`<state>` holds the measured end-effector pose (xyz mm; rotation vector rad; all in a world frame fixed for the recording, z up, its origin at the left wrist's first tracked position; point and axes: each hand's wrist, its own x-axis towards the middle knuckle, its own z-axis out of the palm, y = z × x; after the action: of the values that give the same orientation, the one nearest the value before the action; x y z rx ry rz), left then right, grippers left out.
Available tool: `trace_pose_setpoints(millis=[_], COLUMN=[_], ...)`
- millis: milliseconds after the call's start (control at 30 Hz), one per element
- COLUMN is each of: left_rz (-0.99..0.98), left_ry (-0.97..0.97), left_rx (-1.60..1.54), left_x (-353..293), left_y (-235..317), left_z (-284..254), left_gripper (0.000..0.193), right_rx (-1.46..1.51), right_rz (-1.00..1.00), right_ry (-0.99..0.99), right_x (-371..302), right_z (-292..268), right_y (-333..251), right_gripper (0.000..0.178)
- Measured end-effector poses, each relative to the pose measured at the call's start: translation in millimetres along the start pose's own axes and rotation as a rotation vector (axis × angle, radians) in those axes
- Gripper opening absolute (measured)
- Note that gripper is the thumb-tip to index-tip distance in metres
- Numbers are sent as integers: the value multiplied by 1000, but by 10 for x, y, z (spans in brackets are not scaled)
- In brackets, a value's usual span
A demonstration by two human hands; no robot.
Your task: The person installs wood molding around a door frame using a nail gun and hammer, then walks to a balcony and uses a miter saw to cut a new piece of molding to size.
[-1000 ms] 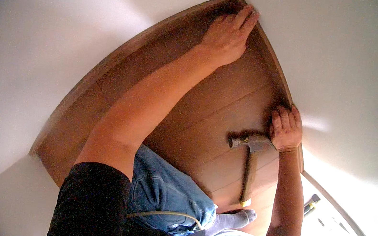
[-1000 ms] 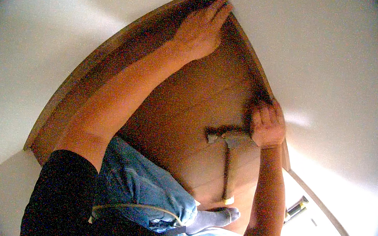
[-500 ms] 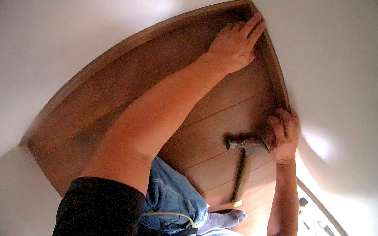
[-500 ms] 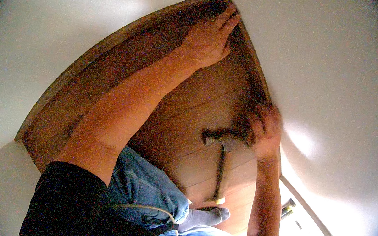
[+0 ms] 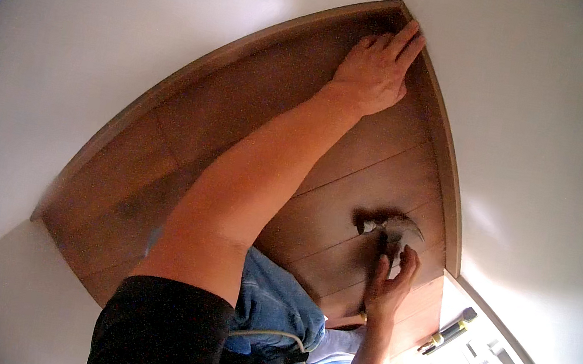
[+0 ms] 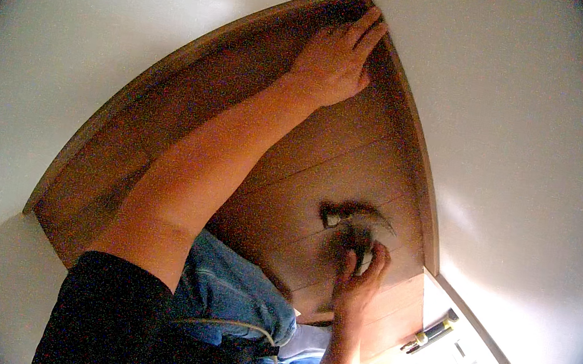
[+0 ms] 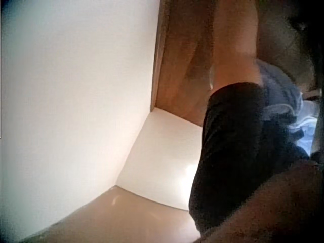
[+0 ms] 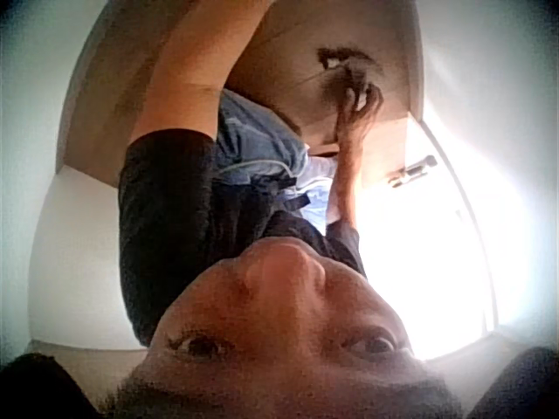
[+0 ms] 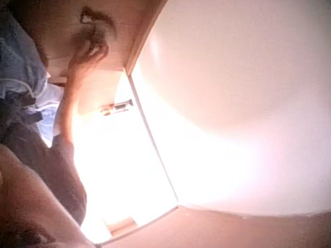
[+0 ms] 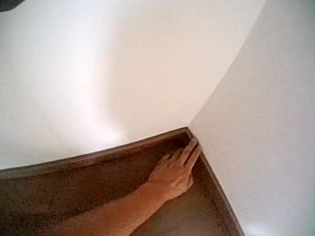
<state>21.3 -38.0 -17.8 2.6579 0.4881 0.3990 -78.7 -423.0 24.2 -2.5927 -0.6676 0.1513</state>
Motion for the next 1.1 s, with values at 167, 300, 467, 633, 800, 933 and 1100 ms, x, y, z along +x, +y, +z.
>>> trace_pose_setpoints(millis=[167, 300, 467, 633, 800, 933, 1100], left_rz=[0, 36, -1, 9, 10, 33, 9], left_ry=[36, 167, 124, 108, 94, 79, 24], left_rx=[-52, -10, 58, 92, 125, 134, 54], left_x=[-25, -5, 13, 50, -2, -9, -53], left_y=[-52, -67, -62, -93, -25, 42, -119], left_z=[96, 183, 228, 245, 327, 417, 320], left_gripper=[81, 82, 82, 84, 79, 79, 88], right_rx=[131, 268, -48, -145, -162, -177, -170], right_rz=[206, 210, 3, 27, 58, 101, 102], right_ry=[-49, -209, -127, -46, -3, 6, -40], right_x=[162, -51, -129, -130, -127, -168, -132], right_z=[-237, -188, 43, 123, 125, 70, 153], right_y=[77, 81, 156, 185, 187, 227, 189], right_gripper=[33, 36, 47, 51, 51, 50, 51])
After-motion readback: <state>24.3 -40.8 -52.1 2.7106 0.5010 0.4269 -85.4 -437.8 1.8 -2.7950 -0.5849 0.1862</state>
